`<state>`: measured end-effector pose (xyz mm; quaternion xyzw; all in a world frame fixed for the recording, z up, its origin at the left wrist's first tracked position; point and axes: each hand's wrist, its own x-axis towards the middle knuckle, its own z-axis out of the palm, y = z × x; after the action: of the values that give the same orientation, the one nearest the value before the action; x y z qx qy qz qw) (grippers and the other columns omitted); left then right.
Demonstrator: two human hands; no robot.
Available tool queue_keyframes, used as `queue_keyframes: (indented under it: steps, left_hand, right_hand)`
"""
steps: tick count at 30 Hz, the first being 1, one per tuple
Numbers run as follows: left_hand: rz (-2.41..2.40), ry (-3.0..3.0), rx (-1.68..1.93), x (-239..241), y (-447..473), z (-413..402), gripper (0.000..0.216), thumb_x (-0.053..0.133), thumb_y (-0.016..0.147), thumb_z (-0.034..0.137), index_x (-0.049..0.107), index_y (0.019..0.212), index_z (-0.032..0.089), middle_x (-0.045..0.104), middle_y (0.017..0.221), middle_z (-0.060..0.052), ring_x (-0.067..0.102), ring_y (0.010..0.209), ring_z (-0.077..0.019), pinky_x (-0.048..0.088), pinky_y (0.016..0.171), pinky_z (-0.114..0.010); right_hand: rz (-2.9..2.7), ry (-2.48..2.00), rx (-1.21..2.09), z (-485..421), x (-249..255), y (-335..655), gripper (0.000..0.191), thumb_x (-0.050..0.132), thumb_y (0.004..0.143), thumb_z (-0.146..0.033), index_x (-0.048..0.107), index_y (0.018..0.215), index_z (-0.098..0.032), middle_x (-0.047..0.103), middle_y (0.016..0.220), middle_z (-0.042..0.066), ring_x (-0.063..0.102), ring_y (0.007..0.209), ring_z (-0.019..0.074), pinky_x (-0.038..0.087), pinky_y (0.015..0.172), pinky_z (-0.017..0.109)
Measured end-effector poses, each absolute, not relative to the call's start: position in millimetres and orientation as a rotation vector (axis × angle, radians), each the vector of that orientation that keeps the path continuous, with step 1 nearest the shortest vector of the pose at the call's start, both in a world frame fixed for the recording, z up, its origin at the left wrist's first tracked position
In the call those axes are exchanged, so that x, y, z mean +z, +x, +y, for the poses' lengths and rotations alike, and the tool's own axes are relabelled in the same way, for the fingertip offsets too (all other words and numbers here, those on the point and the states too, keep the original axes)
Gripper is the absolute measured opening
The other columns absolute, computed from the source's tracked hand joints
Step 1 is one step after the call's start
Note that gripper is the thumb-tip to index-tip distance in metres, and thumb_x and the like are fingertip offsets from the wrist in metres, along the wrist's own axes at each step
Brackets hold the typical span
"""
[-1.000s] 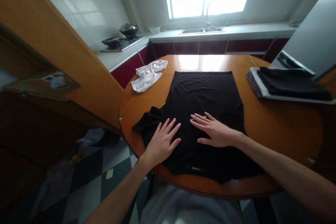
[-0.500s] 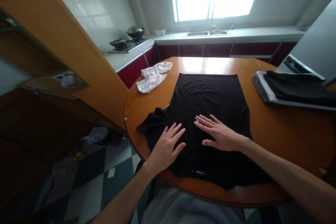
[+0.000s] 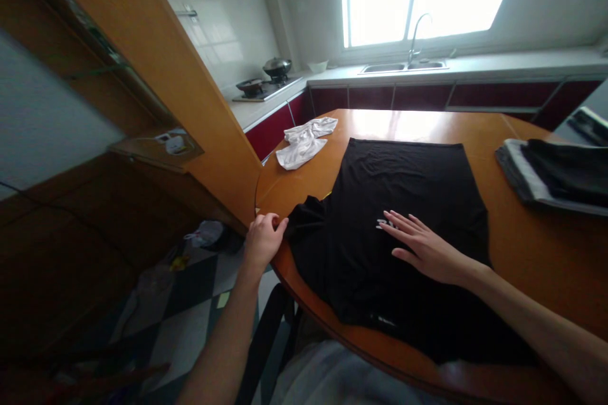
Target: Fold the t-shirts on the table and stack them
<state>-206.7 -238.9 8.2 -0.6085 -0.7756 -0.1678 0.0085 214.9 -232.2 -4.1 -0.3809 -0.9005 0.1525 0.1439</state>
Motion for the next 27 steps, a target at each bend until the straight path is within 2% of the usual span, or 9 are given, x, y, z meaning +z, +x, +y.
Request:
queue_keyframes:
  steps: [3, 6, 11, 15, 18, 21, 24, 27]
  left_hand:
    - [-2.526, -1.934, -0.526, 9, -207, -234, 0.024, 0.067, 0.090, 0.039, 0.067, 0.101, 0.018, 0.071, 0.099, -0.010, 0.067, 0.092, -0.0240, 0.050, 0.083, -0.032]
    - [-2.606, -2.006, -0.532, 10, -207, -229, 0.015, 0.066, 0.088, 0.034, 0.065, 0.091, 0.019, 0.072, 0.091, -0.008, 0.067, 0.083, -0.0223, 0.048, 0.075, -0.030]
    - [-2.526, -2.132, -0.640, 24, -203, -224, 0.012, 0.061, 0.085, 0.029, 0.060, 0.078, 0.019, 0.069, 0.086, -0.006, 0.064, 0.081, -0.0207, 0.049, 0.076, -0.031]
    - [-2.384, -2.263, -1.022, 55, -176, -229, 0.010, 0.056, 0.085, 0.029, 0.059, 0.082, 0.019, 0.067, 0.084, -0.004, 0.064, 0.082, -0.0201, 0.051, 0.078, -0.031]
    - [-2.124, -2.456, -1.276, 75, -140, -240, 0.008, 0.058, 0.085, 0.028, 0.058, 0.083, 0.020, 0.070, 0.102, -0.006, 0.066, 0.095, -0.0211, 0.052, 0.087, -0.033]
    - [-1.898, -2.685, -1.308, 78, -101, -254, 0.009, 0.060, 0.087, 0.023, 0.056, 0.079, 0.020, 0.070, 0.113, -0.008, 0.065, 0.107, -0.0219, 0.051, 0.092, -0.034]
    - [-1.771, -2.966, -1.173, 68, -74, -266, 0.006, 0.066, 0.088, 0.024, 0.062, 0.089, 0.019, 0.070, 0.117, -0.007, 0.067, 0.092, -0.0175, 0.053, 0.083, -0.031]
    - [-1.768, -3.132, -1.058, 56, -69, -267, 0.020, 0.064, 0.093, 0.030, 0.067, 0.110, 0.020, 0.072, 0.117, -0.005, 0.067, 0.079, -0.0146, 0.055, 0.073, -0.028]
  right_hand:
    - [-2.585, -1.097, 0.445, -232, -5, 215, 0.058, 0.044, 0.104, -0.051, 0.035, 0.158, -0.034, 0.026, 0.167, 0.005, 0.021, 0.154, 0.0274, 0.022, 0.124, 0.058]
    - [-2.586, -1.093, 0.449, -231, -5, 216, 0.057, 0.044, 0.103, -0.051, 0.037, 0.157, -0.034, 0.026, 0.167, 0.006, 0.022, 0.154, 0.0281, 0.023, 0.123, 0.059]
    - [-2.575, -1.088, 0.450, -230, -5, 216, 0.057, 0.046, 0.103, -0.050, 0.038, 0.157, -0.033, 0.027, 0.167, 0.006, 0.024, 0.154, 0.0287, 0.024, 0.123, 0.059]
    - [-2.564, -1.065, 0.448, -229, -5, 216, 0.056, 0.047, 0.103, -0.050, 0.041, 0.156, -0.032, 0.028, 0.166, 0.007, 0.025, 0.154, 0.0288, 0.026, 0.123, 0.058]
    - [-2.564, -1.054, 0.448, -229, -4, 217, 0.057, 0.047, 0.103, -0.050, 0.041, 0.156, -0.032, 0.029, 0.166, 0.007, 0.025, 0.154, 0.0289, 0.026, 0.123, 0.058]
    - [-2.566, -1.050, 0.438, -230, -3, 217, 0.056, 0.047, 0.103, -0.049, 0.041, 0.156, -0.032, 0.029, 0.166, 0.007, 0.025, 0.154, 0.0291, 0.026, 0.123, 0.058]
    - [-2.564, -1.047, 0.428, -230, -3, 218, 0.056, 0.047, 0.103, -0.048, 0.041, 0.156, -0.032, 0.029, 0.167, 0.007, 0.024, 0.154, 0.0288, 0.027, 0.123, 0.058]
    - [-2.553, -1.047, 0.422, -229, -4, 218, 0.055, 0.047, 0.103, -0.047, 0.041, 0.156, -0.032, 0.030, 0.166, 0.007, 0.026, 0.154, 0.0279, 0.029, 0.123, 0.056]
